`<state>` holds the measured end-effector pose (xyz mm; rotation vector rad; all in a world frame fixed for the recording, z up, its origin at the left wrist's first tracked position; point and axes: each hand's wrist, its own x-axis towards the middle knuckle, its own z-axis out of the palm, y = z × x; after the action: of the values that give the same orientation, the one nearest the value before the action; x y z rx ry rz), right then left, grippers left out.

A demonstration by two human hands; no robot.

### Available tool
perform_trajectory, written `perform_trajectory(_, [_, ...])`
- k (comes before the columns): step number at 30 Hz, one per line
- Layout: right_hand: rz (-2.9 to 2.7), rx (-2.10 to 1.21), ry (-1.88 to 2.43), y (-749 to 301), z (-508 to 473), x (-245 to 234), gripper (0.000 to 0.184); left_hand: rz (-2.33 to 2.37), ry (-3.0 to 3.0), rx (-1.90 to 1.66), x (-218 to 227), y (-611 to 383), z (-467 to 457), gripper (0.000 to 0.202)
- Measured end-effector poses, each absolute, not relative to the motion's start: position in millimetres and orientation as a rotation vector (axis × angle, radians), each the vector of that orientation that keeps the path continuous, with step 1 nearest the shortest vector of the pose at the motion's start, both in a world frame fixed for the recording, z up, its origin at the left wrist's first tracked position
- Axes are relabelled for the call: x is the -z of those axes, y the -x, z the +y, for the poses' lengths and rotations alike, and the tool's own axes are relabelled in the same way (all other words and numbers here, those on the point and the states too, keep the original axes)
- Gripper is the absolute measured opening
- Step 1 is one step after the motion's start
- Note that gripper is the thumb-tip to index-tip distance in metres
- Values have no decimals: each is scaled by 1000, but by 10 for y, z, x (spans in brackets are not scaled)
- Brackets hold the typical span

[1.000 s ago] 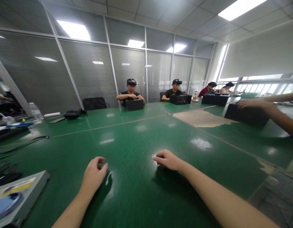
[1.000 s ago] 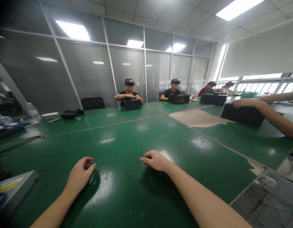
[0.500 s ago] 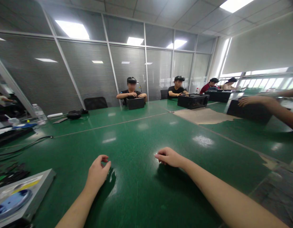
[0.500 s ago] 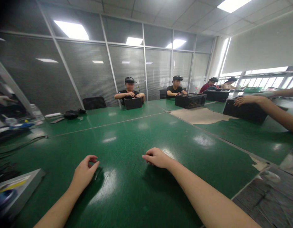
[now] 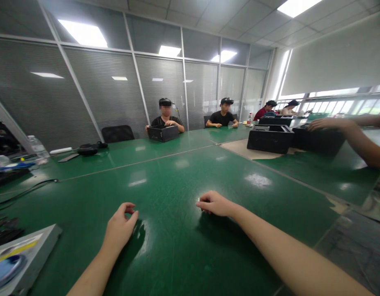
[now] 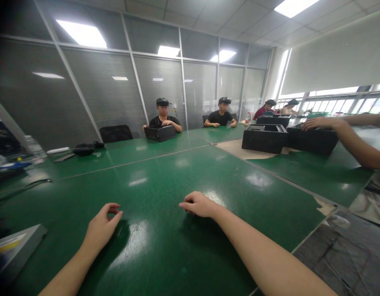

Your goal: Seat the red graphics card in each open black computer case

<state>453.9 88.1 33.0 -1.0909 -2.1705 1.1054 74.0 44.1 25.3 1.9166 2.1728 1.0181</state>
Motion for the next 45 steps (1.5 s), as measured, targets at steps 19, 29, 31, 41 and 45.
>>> perform_trajectory(19, [-2207,-1119,1105,-4520,847,-365,37,2162,-1898,-1013,-294,-791,390,33])
perform_trajectory(29, [-2213,-1111,1093,-4534,879,-323,37,2171,-1896,-984,-288,-781,403,33])
perform_trajectory(31, [-2222,-1097,1078,-4527,894,-289,37,2169,-1895,-983,-279,-770,400,33])
perform_trajectory(41, [-2207,-1108,1069,-4544,916,-254,37,2149,-1883,-1111,-289,-786,390,36])
perform_trajectory(45, [-2207,-1115,1074,-4544,911,-264,38,2142,-1880,-1120,-299,-802,378,36])
